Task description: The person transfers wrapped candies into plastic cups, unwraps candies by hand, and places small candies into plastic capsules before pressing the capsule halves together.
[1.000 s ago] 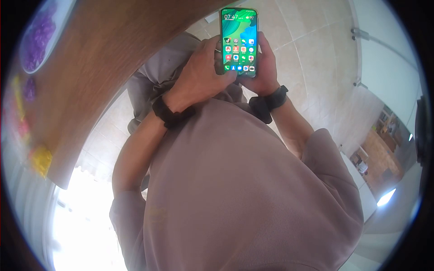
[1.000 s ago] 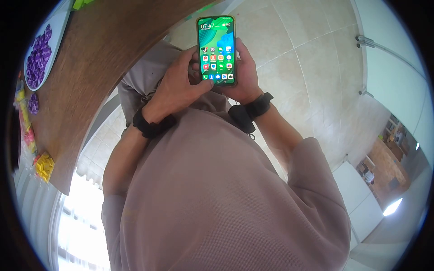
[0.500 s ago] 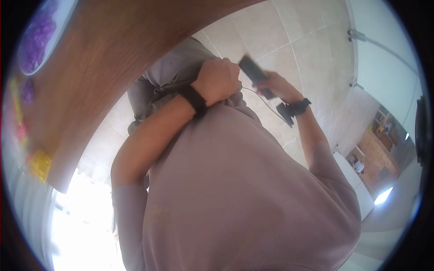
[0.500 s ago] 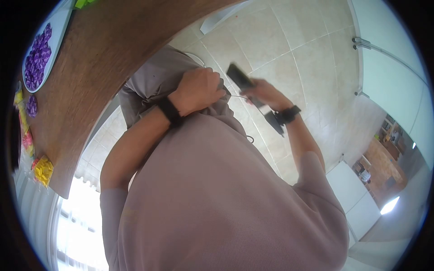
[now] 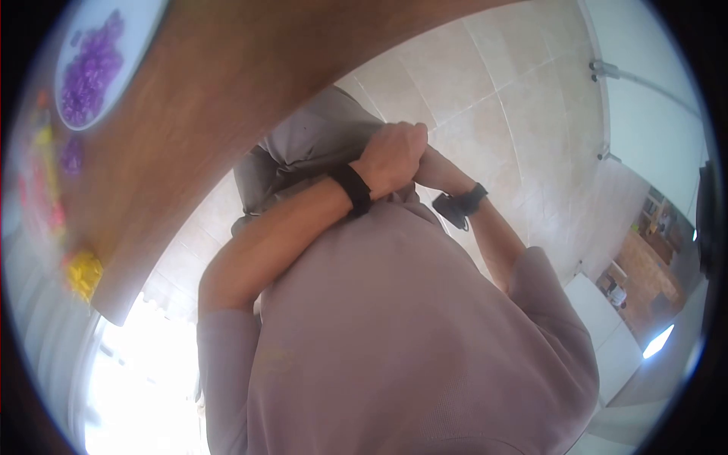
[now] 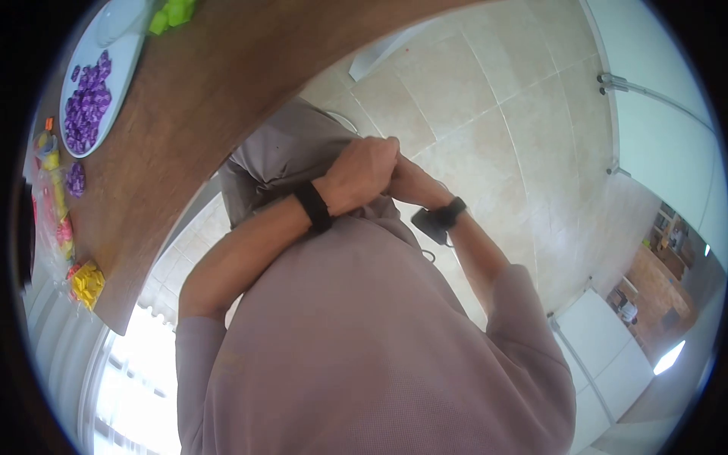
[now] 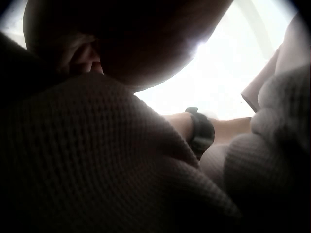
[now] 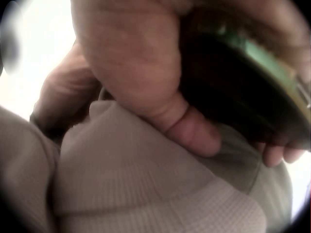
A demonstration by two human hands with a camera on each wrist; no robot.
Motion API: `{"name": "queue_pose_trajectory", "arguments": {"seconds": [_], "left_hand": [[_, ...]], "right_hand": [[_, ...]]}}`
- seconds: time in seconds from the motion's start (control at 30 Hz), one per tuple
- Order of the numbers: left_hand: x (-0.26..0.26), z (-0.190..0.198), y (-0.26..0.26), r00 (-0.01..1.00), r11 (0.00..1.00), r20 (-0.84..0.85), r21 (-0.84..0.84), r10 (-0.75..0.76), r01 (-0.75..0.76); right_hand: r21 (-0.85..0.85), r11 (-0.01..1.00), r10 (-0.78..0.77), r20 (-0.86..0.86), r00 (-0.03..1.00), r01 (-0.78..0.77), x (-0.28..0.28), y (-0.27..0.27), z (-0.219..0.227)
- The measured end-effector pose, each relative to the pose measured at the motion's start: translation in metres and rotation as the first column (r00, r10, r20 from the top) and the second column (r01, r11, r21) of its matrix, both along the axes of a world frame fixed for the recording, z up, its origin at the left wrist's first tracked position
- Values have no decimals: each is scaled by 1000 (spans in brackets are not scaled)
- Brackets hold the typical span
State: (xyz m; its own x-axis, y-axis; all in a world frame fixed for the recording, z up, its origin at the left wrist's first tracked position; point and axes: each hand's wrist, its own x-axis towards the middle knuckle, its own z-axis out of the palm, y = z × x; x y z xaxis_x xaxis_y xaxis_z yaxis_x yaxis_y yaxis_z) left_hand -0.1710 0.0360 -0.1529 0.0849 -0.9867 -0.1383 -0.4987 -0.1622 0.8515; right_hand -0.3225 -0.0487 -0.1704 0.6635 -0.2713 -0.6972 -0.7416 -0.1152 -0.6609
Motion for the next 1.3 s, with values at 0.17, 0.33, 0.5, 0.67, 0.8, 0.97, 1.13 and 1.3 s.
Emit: {"name": "queue_pose_trajectory", "arguments": {"seconds": [0.17, 0.33, 0.5, 0.67, 0.8, 0.97, 1.13, 1.3], "left_hand": [[1, 3, -4, 993, 993, -21, -14, 118, -119], [-10, -5, -1, 995, 999, -87, 1, 54, -54], [-15, -19, 2, 960, 988, -236, 84, 149, -133], [0, -1, 7, 995, 996, -53, 6, -89, 89], [12, 31, 8, 976, 965, -90, 155, -198, 211], [75, 116, 27, 950, 980, -267, 71, -159, 184], [161, 213, 54, 872, 982, -468, -47, 141, -183], [222, 235, 52, 591, 617, -508, -139, 627, -775]], "right_hand": [[348, 937, 7, 90, 996, -38, -11, -36, 43], [189, 965, 171, 78, 982, -183, 9, -47, 14], [-96, 962, 272, 336, 902, -255, 55, -56, 2], [-513, 764, 528, 150, 836, -391, 18, -47, -23], [-482, 640, 696, 35, 717, -598, 11, -49, 1], [-190, 685, 728, 139, 671, -704, 89, -81, 130], [-4, 990, 109, 642, 759, -139, 153, -132, 209], [-259, 966, 145, 593, 792, 17, 271, -157, 265]]}}
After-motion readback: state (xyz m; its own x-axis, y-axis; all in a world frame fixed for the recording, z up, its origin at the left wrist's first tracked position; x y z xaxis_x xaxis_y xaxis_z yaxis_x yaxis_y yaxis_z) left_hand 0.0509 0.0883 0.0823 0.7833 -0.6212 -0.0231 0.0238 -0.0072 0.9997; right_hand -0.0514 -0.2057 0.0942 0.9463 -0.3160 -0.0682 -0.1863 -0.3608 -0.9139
